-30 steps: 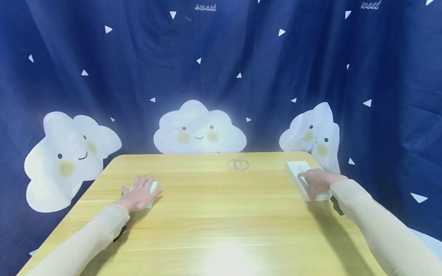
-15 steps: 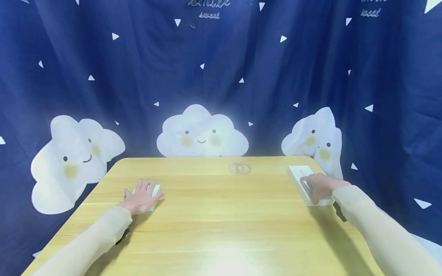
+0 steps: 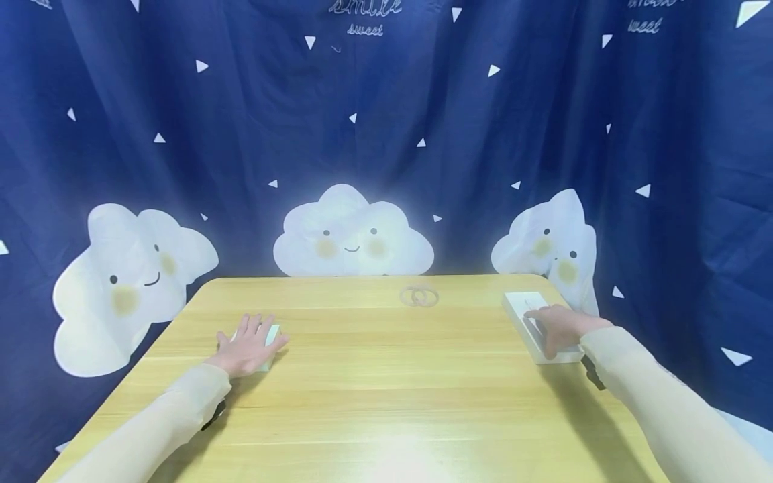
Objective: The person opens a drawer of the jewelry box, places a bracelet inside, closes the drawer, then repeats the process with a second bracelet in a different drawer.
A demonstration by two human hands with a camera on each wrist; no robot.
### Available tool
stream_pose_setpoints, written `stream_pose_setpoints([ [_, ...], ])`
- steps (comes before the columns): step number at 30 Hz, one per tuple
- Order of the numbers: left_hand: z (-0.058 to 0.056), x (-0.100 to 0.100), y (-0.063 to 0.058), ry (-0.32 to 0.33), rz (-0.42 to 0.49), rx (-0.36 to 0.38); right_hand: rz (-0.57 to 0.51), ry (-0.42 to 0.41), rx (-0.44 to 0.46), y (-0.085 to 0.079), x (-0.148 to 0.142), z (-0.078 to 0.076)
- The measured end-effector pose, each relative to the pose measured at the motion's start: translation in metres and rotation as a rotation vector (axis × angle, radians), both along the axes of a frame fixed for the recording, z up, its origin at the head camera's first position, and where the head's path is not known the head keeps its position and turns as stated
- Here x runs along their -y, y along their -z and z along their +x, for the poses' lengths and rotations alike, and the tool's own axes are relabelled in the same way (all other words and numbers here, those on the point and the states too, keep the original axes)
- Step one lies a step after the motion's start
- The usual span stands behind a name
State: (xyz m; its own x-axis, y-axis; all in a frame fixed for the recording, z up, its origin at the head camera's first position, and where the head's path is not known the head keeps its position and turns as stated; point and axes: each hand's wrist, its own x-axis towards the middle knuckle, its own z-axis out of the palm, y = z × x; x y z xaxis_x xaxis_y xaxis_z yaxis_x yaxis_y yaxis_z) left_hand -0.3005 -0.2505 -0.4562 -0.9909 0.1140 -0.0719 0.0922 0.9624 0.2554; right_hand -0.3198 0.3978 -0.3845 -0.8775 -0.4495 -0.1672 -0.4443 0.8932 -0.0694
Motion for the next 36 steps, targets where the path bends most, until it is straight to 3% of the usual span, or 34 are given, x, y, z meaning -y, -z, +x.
stream_pose_setpoints([
  [10, 0.001, -0.0029, -0.0023, -0.004, -0.021, -0.003, 0.005, -0.029, -0.034, 0.0013, -0.0009, 0.0029],
  [23, -0.0025, 0.0024, 0.0051, -0.002, 0.004, -0.002, 0.007, -0.007, -0.033, 0.0065, -0.0035, 0.0023],
  [36, -0.0014, 0.0007, 0.0013, -0.008, 0.008, 0.003, 0.0, -0.026, -0.036, 0.0076, -0.0019, 0.0013],
])
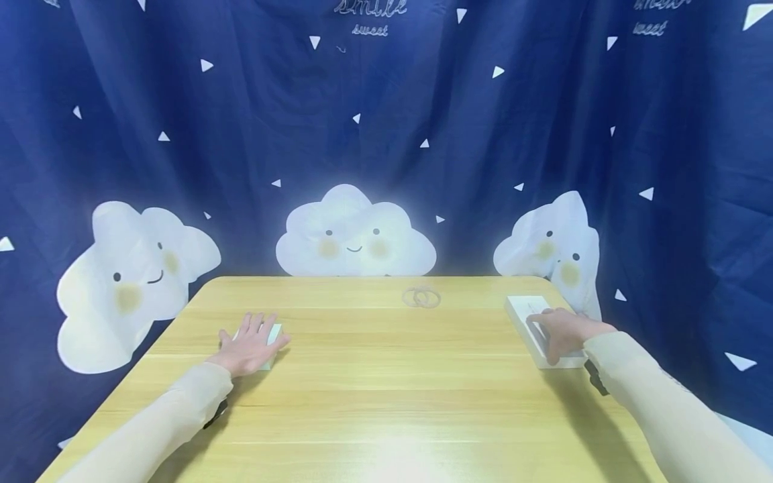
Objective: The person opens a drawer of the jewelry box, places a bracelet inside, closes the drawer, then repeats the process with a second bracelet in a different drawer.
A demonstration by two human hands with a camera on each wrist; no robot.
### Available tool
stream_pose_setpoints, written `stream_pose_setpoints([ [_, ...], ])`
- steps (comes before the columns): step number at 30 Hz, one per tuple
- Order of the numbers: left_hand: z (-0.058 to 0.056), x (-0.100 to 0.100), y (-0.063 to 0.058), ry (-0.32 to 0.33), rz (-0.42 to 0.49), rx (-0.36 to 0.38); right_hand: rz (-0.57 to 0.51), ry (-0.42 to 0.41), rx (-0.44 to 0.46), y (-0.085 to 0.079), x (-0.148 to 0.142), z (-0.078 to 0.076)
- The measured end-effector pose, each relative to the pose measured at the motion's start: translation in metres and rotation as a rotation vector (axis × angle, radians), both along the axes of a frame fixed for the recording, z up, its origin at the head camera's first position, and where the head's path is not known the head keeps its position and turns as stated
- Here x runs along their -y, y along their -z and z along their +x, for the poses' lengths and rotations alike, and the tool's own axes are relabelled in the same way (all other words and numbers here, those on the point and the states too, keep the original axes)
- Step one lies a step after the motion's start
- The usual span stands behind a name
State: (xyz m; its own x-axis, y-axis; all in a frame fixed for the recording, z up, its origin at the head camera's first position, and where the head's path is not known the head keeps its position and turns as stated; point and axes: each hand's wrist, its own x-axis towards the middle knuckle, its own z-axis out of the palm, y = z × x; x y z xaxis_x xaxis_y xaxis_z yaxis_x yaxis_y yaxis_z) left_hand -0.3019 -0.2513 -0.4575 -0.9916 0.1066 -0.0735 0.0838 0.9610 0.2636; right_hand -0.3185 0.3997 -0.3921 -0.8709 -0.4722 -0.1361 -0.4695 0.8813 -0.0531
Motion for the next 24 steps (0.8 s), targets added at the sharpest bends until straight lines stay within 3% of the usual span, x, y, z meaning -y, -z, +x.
stream_pose_setpoints([
  [12, -0.0002, 0.0003, -0.0011, 0.006, 0.002, 0.0, -0.018, -0.009, -0.016, -0.002, -0.0021, 0.001],
  [24, -0.0016, -0.0004, 0.0014, 0.006, 0.001, -0.001, -0.009, 0.047, 0.019, -0.005, -0.0006, 0.005],
])
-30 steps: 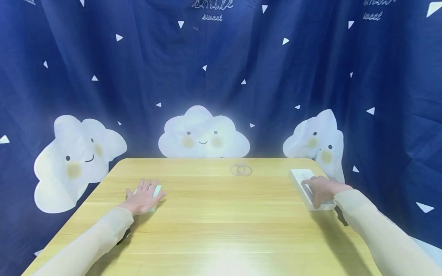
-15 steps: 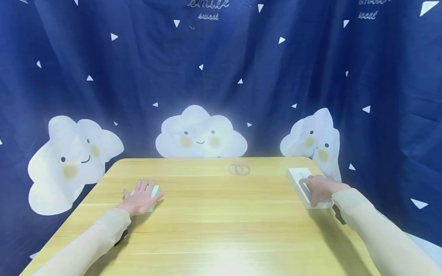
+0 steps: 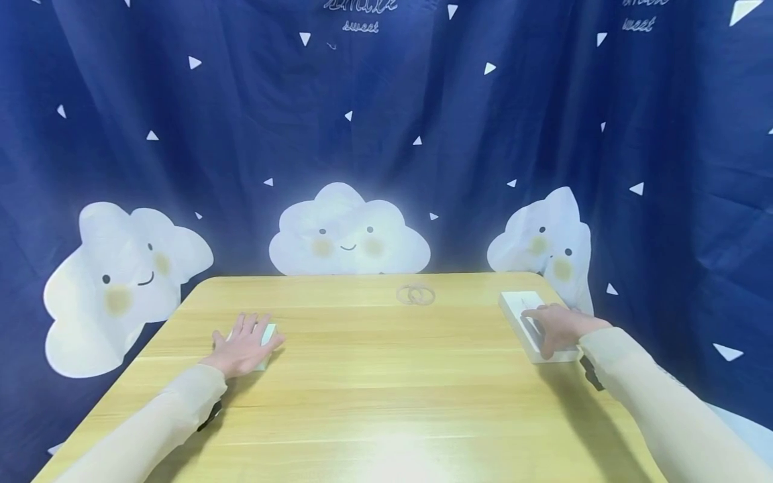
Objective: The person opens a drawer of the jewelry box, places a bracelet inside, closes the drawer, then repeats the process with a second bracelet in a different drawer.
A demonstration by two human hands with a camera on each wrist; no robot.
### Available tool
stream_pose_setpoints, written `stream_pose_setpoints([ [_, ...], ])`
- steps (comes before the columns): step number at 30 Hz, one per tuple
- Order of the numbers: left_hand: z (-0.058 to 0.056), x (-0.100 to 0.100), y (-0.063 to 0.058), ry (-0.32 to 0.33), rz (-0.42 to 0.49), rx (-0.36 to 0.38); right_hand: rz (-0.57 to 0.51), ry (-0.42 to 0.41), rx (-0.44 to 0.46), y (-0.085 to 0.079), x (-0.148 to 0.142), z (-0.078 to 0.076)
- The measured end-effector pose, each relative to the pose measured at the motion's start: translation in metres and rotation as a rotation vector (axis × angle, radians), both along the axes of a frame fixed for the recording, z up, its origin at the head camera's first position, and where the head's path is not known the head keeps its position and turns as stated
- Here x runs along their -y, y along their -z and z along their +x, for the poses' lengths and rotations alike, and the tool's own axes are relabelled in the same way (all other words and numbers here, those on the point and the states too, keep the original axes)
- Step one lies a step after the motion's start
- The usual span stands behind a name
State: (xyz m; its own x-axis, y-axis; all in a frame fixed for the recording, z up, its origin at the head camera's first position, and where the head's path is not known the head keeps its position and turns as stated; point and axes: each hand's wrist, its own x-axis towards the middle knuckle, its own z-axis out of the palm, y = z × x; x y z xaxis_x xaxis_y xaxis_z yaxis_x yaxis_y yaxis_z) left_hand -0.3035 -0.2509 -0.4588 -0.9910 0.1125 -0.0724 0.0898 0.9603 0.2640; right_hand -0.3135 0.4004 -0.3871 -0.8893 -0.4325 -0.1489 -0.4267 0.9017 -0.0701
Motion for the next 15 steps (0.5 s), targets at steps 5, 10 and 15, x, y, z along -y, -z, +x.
stream_pose_setpoints([
  [5, -0.0013, 0.0013, 0.0018, 0.002, 0.007, -0.001, 0.01, -0.004, -0.016, 0.0, 0.0008, 0.0011],
  [10, -0.0005, 0.0009, 0.0006, 0.004, 0.011, 0.0, 0.02, -0.01, -0.022, -0.0005, 0.0015, 0.0022],
  [15, 0.0006, 0.0009, 0.0003, 0.006, 0.011, -0.002, 0.018, -0.008, -0.017, -0.0012, 0.0032, 0.0039],
])
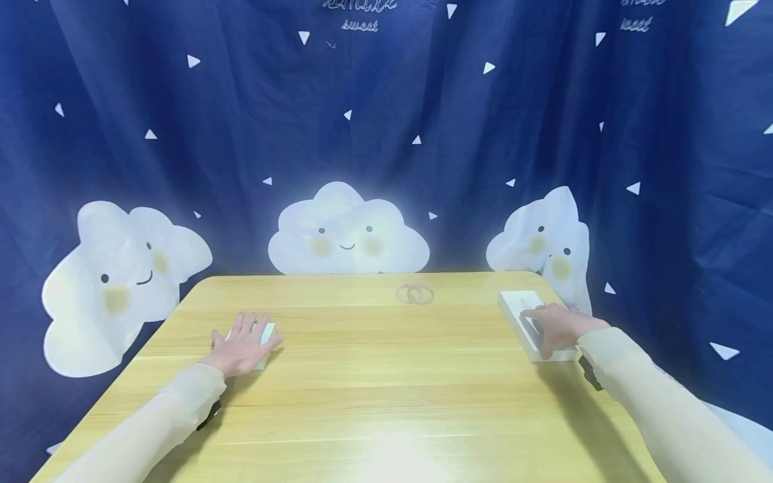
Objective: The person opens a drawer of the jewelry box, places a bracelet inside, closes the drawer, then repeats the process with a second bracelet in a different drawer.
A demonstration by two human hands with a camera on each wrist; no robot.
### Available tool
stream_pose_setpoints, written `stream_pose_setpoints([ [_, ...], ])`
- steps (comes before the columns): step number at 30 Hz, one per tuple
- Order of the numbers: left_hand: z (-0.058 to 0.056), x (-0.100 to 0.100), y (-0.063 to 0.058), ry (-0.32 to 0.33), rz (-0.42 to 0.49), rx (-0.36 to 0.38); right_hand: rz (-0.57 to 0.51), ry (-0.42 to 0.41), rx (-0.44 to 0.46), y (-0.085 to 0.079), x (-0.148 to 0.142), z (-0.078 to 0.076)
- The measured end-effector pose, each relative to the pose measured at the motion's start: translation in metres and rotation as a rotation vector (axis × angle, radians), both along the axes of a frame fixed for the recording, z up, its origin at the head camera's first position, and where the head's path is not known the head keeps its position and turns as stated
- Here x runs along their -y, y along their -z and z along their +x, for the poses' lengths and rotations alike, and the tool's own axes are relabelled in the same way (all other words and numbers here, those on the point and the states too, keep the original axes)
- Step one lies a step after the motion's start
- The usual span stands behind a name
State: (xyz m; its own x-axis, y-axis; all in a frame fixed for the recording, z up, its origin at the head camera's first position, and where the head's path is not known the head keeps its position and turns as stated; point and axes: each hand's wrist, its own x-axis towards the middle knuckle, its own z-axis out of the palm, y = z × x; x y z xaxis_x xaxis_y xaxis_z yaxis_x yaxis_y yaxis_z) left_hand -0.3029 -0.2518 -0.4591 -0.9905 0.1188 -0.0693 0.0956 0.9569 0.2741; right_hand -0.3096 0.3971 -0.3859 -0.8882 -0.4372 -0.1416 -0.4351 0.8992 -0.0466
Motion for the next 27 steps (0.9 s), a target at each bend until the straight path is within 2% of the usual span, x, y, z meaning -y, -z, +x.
stream_pose_setpoints([
  [14, -0.0003, -0.001, -0.0007, 0.004, 0.002, -0.005, 0.024, 0.001, -0.013, 0.0073, -0.0008, -0.0014],
  [27, 0.0026, -0.0016, -0.0047, 0.005, -0.013, 0.0, 0.024, 0.002, -0.023, 0.0069, -0.0023, -0.0028],
])
